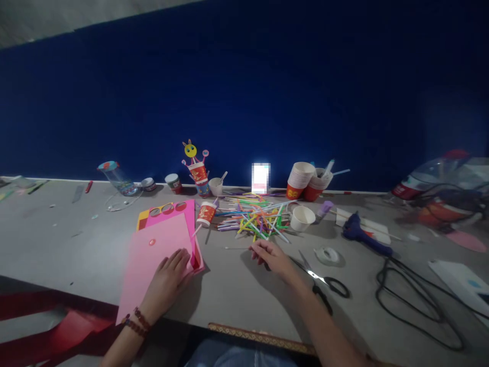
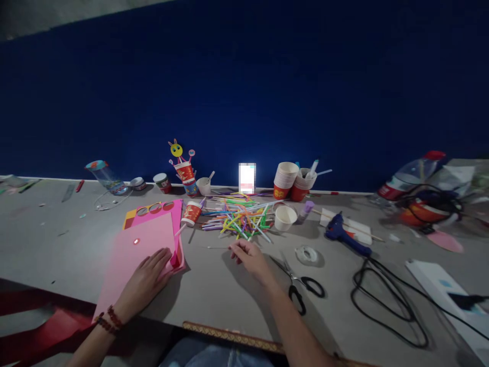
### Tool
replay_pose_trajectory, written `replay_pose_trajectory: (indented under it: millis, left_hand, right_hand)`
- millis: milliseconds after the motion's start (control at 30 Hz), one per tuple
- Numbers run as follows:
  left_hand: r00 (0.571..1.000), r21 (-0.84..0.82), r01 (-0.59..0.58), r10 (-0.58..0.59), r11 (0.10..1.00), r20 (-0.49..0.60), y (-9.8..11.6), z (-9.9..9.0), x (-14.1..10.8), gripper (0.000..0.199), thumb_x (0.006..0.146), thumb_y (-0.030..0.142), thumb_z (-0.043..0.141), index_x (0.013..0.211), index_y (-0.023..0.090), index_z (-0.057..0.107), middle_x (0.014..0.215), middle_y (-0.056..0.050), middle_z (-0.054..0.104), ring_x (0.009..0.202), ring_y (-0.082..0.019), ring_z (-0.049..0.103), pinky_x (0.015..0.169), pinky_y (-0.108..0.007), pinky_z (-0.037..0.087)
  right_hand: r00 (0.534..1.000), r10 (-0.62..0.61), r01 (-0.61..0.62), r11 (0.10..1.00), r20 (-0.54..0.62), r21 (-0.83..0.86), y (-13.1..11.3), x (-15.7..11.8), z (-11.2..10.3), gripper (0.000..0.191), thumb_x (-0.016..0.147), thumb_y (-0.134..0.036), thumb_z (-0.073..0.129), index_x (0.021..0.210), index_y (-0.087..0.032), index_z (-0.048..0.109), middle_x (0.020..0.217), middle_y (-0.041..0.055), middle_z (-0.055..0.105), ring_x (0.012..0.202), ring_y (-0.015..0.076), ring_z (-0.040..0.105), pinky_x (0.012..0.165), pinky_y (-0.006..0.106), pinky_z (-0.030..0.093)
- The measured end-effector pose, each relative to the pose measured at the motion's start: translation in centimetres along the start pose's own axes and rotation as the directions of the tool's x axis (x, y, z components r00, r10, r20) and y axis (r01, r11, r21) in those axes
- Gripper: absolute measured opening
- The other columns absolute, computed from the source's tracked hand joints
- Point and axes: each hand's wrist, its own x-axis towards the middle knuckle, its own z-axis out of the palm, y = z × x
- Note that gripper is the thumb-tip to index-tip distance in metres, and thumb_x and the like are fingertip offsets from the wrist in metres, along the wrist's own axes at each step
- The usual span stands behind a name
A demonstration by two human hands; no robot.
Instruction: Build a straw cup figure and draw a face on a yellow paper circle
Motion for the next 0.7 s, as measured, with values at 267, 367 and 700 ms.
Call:
replay_pose_trajectory:
  millis: [267, 367, 700]
  left_hand:
    - [0.927, -0.281, 0.253, -0.315, 0.926, -0.201, -1.7, -2.0, -0.5, 0.033, 0.102, 0.038, 0.034, 0.108, 0.021, 0.062, 0.096, -0.010, 0.073, 0.090, -0.027, 0.071, 0.078, -0.038, 0.055]
    - [0.888, -0.261, 0.278, -0.351, 0.924, -0.298, -2.1, -2.7, -0.5, 0.031, 0.100, 0.042, 0.038, 0.104, 0.021, 0.061, 0.091, -0.011, 0.072, 0.085, -0.029, 0.070, 0.075, -0.038, 0.054]
    - [0.888, -0.328, 0.398, -0.450, 0.857, -0.097, -6.9, -3.1, 3.1, 0.034, 0.093, 0.047, 0.050, 0.105, 0.022, 0.069, 0.117, -0.009, 0.072, 0.090, -0.025, 0.070, 0.078, -0.033, 0.056]
  right_hand:
    - [1.000, -0.010, 0.010, 1.000, 0.000, -0.020, 0.2, 0.1, -0.1, 0.043, 0.078, -0.063, 0.068, 0.079, -0.019, 0.072, 0.068, 0.0010, 0.062, 0.057, 0.0127, 0.051, 0.047, 0.023, 0.033]
    - [1.000, -0.011, 0.011, 0.999, 0.005, -0.038, 0.3, 0.1, -0.1, 0.043, 0.079, -0.063, 0.067, 0.079, -0.020, 0.071, 0.068, 0.0010, 0.062, 0.057, 0.0130, 0.051, 0.047, 0.023, 0.033]
    - [1.000, 0.010, -0.009, 0.997, 0.019, -0.071, 1.5, 0.5, -0.4, 0.041, 0.082, -0.059, 0.065, 0.083, -0.019, 0.070, 0.071, 0.0013, 0.062, 0.056, 0.0122, 0.049, 0.045, 0.022, 0.031]
